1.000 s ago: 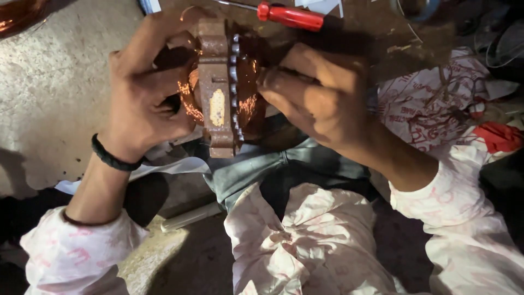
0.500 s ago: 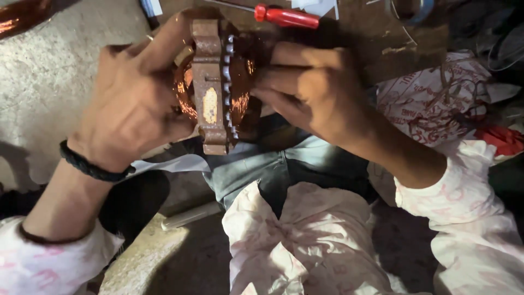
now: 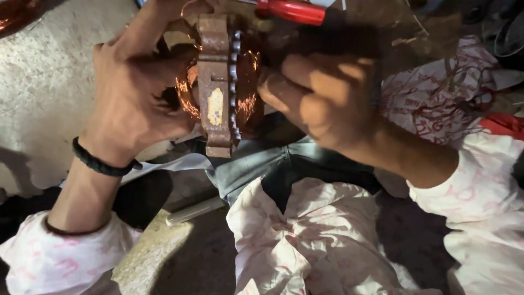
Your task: Winding and adjusting copper coils on an electric motor core.
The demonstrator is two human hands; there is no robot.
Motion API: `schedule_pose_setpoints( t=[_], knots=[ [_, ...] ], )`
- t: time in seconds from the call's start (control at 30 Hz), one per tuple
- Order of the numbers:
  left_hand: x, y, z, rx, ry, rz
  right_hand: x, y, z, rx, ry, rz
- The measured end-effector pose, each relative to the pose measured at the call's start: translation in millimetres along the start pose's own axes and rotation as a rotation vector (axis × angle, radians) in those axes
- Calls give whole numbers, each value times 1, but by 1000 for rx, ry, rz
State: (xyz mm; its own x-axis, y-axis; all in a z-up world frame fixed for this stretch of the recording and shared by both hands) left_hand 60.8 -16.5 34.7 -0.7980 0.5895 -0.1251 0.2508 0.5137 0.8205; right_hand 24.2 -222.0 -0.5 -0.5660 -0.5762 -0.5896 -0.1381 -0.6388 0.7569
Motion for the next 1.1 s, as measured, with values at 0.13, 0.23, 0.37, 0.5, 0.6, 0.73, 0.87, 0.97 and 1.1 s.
schedule_pose_setpoints(
  t=[0.13, 0.23, 0.37, 0.5, 0.6, 0.73, 0.87, 0.97, 1.1],
  knots=[
    [3, -4, 3, -126, -14, 41, 2, 10, -5, -127, -28, 57],
    [8, -5, 6, -207, 18, 101, 3, 2, -15, -344, -105, 98],
    [-2, -3, -1, -206, 23, 107, 7, -8, -23, -456, -76, 88],
    [3, -5, 10, -98, 15, 77, 1, -3, -15, -358, -99, 154],
    [1, -1, 6, 44, 41, 63, -23, 15, 5, -55, 28, 89],
    [8, -4, 6, -72, 93, 101, 3, 3, 2, 2, 5, 73],
    [3, -1, -4, -170, 45, 97, 35, -19, -12, 83, 130, 144],
    [2, 2, -10, -223, 19, 82, 40, -23, -10, 132, 263, 91],
    [8, 0, -2, -290, 48, 118, 36, -14, -3, 164, 359, 143]
  ],
)
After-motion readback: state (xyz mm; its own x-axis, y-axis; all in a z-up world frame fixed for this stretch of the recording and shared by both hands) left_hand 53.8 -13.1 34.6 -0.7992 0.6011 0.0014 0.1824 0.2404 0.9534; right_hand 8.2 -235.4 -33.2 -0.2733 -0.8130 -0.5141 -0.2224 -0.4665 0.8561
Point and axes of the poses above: each hand's wrist, its own x-axis away from the middle knuckle, its own y-axis out of the back of the hand, z = x × y, the point moved 5 cm from there along -x, towards the middle knuckle, and after that the axes turned 8 degrees about y, right-handed, at the moved point
